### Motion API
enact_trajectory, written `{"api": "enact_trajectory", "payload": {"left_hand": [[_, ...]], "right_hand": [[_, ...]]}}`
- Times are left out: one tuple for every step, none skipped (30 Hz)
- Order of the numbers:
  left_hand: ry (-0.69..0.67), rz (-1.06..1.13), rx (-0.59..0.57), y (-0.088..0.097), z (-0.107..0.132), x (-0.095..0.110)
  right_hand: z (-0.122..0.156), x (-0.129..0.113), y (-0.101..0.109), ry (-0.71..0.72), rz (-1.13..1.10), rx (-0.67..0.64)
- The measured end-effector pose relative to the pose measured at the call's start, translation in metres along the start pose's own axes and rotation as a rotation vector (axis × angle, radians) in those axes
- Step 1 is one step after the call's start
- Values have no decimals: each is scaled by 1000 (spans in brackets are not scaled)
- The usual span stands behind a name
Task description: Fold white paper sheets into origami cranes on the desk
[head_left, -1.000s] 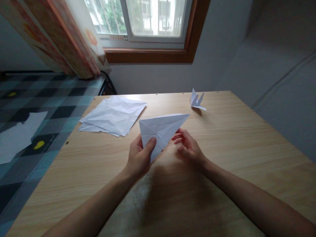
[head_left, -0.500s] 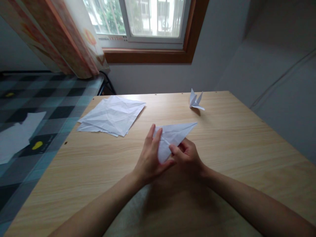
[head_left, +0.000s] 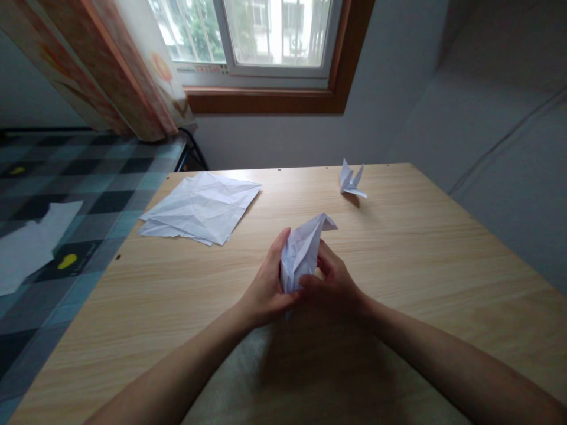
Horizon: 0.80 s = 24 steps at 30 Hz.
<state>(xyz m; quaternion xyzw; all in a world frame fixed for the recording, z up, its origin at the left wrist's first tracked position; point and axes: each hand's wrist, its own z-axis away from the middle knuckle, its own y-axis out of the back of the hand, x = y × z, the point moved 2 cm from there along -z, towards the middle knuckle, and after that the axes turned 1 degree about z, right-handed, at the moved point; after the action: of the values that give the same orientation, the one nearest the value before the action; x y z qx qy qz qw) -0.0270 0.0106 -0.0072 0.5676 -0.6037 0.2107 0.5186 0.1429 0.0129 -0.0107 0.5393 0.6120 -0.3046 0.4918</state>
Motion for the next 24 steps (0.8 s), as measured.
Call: {"api": "enact_trajectory", "payload": {"left_hand": [[15,-9,-14,1,0,1],[26,-21,-28,2,0,2],[38,-27,-38,3,0,2],[46,-27,-42,4,1,1],[50,-22,-41,4,1,0],[52,-14,-35,4,2,-1],[53,-7,-27,4,2,-3],[53,-1,-15,3,3,-5],[53,0,-3,3,4,-7],[47,-4,10,3,4,-8],[39,-13,15,3,4,-9],[29,-26,11,3,5,-9],[17,-43,0,3,5,-9],[4,-61,-14,3,4,-8],[-7,-80,-31,3,4,-7],[-19,-99,-50,3,4,-6],[-32,-117,-66,3,3,-5],[-47,-133,-76,3,3,-3],[-63,-147,-83,3,2,-1],[-76,-161,-88,4,2,0],[-86,-175,-94,4,1,2],[-89,-192,-99,4,1,3],[-90,-213,-108,3,1,4],[-92,-238,-118,3,1,5]], "right_hand": [[0,-1,0,5,12,9],[-1,-3,1,14,29,16],[-1,-4,1,32,48,18],[-1,-6,1,56,68,16],[-2,-8,1,82,87,12],[-2,-9,1,109,105,12],[-3,-10,1,131,125,19],[-3,-10,1,143,148,38],[-3,-10,2,142,173,71],[-2,-9,2,130,194,122],[-2,-8,2,109,205,183],[-2,-7,2,83,204,248],[-1,-5,3,57,194,314],[0,-3,3,40,179,376],[0,-2,4,33,170,429],[0,-1,5,37,173,477],[0,-1,6,50,191,520],[0,-1,8,69,219,558],[0,-1,9,91,252,586],[-1,0,10,110,282,599],[-1,0,11,121,302,589],[-2,1,11,121,304,562],[-1,2,11,109,288,527],[-1,3,9,88,263,495]]}}
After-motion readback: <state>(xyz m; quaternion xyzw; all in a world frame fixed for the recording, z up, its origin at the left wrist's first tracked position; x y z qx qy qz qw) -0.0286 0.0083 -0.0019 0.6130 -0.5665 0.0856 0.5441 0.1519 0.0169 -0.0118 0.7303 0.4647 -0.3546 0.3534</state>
